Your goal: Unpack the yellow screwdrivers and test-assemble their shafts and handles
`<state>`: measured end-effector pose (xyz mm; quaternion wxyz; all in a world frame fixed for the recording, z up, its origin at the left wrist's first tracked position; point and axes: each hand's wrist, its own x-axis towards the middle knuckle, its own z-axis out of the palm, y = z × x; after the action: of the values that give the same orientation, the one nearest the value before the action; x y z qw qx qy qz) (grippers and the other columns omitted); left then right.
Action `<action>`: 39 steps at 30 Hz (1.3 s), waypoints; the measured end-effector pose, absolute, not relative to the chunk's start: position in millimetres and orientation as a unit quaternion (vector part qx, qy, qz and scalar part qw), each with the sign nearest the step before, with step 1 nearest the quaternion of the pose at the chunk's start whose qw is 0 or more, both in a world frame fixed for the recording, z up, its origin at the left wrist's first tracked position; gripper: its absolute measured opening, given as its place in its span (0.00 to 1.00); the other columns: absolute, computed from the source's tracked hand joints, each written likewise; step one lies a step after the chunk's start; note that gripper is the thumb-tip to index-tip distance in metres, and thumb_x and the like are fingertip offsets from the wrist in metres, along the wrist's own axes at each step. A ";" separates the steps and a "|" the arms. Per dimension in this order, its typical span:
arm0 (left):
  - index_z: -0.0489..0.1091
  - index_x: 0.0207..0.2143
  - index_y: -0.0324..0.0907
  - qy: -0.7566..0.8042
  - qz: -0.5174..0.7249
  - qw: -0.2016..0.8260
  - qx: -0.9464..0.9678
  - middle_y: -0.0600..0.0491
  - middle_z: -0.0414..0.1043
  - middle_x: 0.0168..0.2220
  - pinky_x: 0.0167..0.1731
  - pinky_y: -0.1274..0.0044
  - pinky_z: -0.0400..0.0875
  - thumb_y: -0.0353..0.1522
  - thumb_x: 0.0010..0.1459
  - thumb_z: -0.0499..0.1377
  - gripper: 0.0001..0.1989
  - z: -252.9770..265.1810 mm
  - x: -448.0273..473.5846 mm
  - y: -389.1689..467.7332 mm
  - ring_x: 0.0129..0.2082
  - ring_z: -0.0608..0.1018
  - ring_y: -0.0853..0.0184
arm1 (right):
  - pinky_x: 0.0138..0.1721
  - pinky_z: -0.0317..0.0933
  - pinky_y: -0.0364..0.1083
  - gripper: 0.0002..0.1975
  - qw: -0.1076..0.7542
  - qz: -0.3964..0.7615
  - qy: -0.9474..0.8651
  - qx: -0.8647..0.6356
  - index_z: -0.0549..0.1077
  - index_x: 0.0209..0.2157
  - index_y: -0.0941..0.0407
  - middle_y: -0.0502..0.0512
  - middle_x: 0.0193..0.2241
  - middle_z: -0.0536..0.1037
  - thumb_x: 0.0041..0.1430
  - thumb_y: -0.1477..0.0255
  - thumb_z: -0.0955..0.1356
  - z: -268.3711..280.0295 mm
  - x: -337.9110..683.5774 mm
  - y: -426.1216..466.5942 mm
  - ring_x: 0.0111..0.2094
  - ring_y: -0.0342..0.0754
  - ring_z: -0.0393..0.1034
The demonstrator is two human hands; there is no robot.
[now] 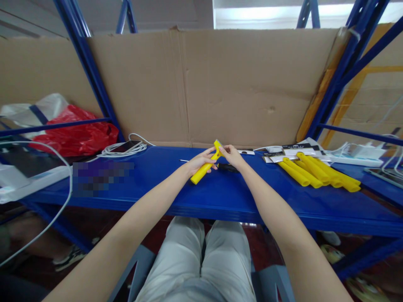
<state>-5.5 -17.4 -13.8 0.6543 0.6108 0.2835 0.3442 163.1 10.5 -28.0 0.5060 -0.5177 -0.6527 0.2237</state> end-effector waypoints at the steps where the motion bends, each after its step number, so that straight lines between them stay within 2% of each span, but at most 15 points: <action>1: 0.50 0.63 0.54 0.285 0.349 0.655 0.607 0.45 0.65 0.54 0.14 0.85 0.62 0.19 0.52 0.55 0.39 -13.5 -5.3 -17.3 0.21 0.75 0.75 | 0.46 0.64 0.49 0.14 0.499 0.207 -0.654 -0.529 0.69 0.40 0.60 0.62 0.43 0.76 0.60 0.64 0.64 -27.3 163.9 10.8 0.42 0.48 0.71; 5: 0.50 0.63 0.54 0.304 0.379 0.657 0.577 0.45 0.65 0.53 0.14 0.85 0.62 0.19 0.52 0.54 0.39 -12.4 -5.2 -16.8 0.20 0.75 0.75 | 0.49 0.61 0.51 0.21 0.436 0.089 -0.674 -0.590 0.68 0.48 0.62 0.67 0.49 0.72 0.59 0.62 0.64 -16.2 176.5 5.6 0.48 0.51 0.68; 8: 0.50 0.62 0.53 0.321 0.410 0.659 0.542 0.45 0.66 0.52 0.14 0.85 0.62 0.19 0.52 0.53 0.38 -12.3 -5.6 -15.4 0.19 0.75 0.75 | 0.52 0.58 0.55 0.25 0.308 0.002 -0.718 -0.624 0.71 0.47 0.59 0.65 0.49 0.72 0.54 0.56 0.66 -3.4 192.8 -5.0 0.52 0.57 0.65; 13: 0.49 0.62 0.51 0.352 0.454 0.667 0.474 0.45 0.67 0.50 0.13 0.84 0.62 0.17 0.52 0.51 0.38 -12.6 -6.7 -11.2 0.19 0.75 0.74 | 0.48 0.62 0.50 0.30 0.073 0.067 -0.745 -0.660 0.75 0.46 0.58 0.63 0.48 0.74 0.46 0.54 0.70 8.3 212.7 -18.6 0.49 0.58 0.68; 18: 0.47 0.62 0.52 0.380 0.483 0.670 0.416 0.46 0.70 0.47 0.14 0.85 0.62 0.17 0.52 0.50 0.38 -11.6 -9.7 -7.2 0.18 0.75 0.74 | 0.46 0.62 0.48 0.29 0.019 0.088 -0.757 -0.647 0.76 0.44 0.57 0.60 0.46 0.75 0.43 0.53 0.70 10.4 212.8 -21.4 0.47 0.57 0.69; 22: 0.48 0.62 0.51 0.385 0.497 0.669 0.396 0.45 0.70 0.48 0.13 0.85 0.61 0.16 0.52 0.49 0.37 -11.3 -12.8 -4.0 0.18 0.74 0.75 | 0.39 0.62 0.47 0.23 0.003 0.119 -0.782 -0.612 0.79 0.34 0.56 0.57 0.35 0.78 0.39 0.54 0.72 12.3 209.3 -23.3 0.40 0.56 0.71; 25: 0.48 0.62 0.53 0.390 0.502 0.667 0.388 0.46 0.70 0.48 0.14 0.85 0.61 0.16 0.52 0.49 0.38 -12.8 -14.3 -0.8 0.18 0.74 0.75 | 0.36 0.61 0.46 0.20 0.036 0.121 -0.787 -0.604 0.77 0.28 0.56 0.54 0.29 0.77 0.38 0.54 0.71 13.0 213.1 -23.8 0.36 0.55 0.71; 27: 0.48 0.62 0.53 0.392 0.506 0.666 0.382 0.46 0.70 0.49 0.14 0.85 0.62 0.16 0.52 0.50 0.38 -14.0 -14.9 1.3 0.18 0.74 0.75 | 0.35 0.60 0.46 0.20 0.094 0.139 -0.780 -0.603 0.77 0.28 0.56 0.53 0.28 0.77 0.38 0.54 0.72 13.5 219.5 -24.5 0.36 0.53 0.70; 30: 0.49 0.61 0.53 0.398 0.509 0.665 0.375 0.46 0.69 0.50 0.15 0.84 0.62 0.16 0.52 0.51 0.37 -15.1 -15.4 3.4 0.18 0.74 0.75 | 0.34 0.60 0.44 0.20 0.216 0.213 -0.737 -0.604 0.75 0.31 0.56 0.53 0.29 0.77 0.38 0.56 0.72 14.3 231.2 -26.6 0.36 0.51 0.71; 33: 0.50 0.59 0.52 0.407 0.508 0.660 0.375 0.46 0.69 0.50 0.14 0.84 0.63 0.17 0.52 0.51 0.35 -14.7 -16.3 3.3 0.17 0.73 0.76 | 0.29 0.59 0.42 0.19 0.344 0.296 -0.651 -0.608 0.74 0.32 0.58 0.55 0.29 0.77 0.41 0.59 0.73 14.5 239.7 -27.6 0.30 0.45 0.71; 36: 0.50 0.59 0.50 0.412 0.509 0.653 0.381 0.45 0.70 0.49 0.13 0.84 0.63 0.16 0.52 0.49 0.34 -13.5 -17.5 1.9 0.16 0.73 0.76 | 0.21 0.54 0.40 0.17 0.495 0.304 -0.543 -0.607 0.71 0.27 0.60 0.54 0.23 0.74 0.44 0.61 0.73 14.3 242.5 -24.9 0.20 0.39 0.63; 39: 0.48 0.59 0.50 0.420 0.507 0.652 0.376 0.46 0.70 0.47 0.14 0.84 0.62 0.16 0.52 0.49 0.35 -12.6 -18.3 0.6 0.16 0.73 0.76 | 0.16 0.49 0.38 0.15 0.627 0.278 -0.439 -0.580 0.66 0.25 0.59 0.47 0.16 0.66 0.48 0.62 0.72 15.1 243.4 -20.0 0.15 0.37 0.55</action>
<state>-18.3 0.6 -12.6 0.6520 0.3756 0.4204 0.5070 243.4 -20.0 15.1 0.6274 -0.5800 -0.4390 0.2779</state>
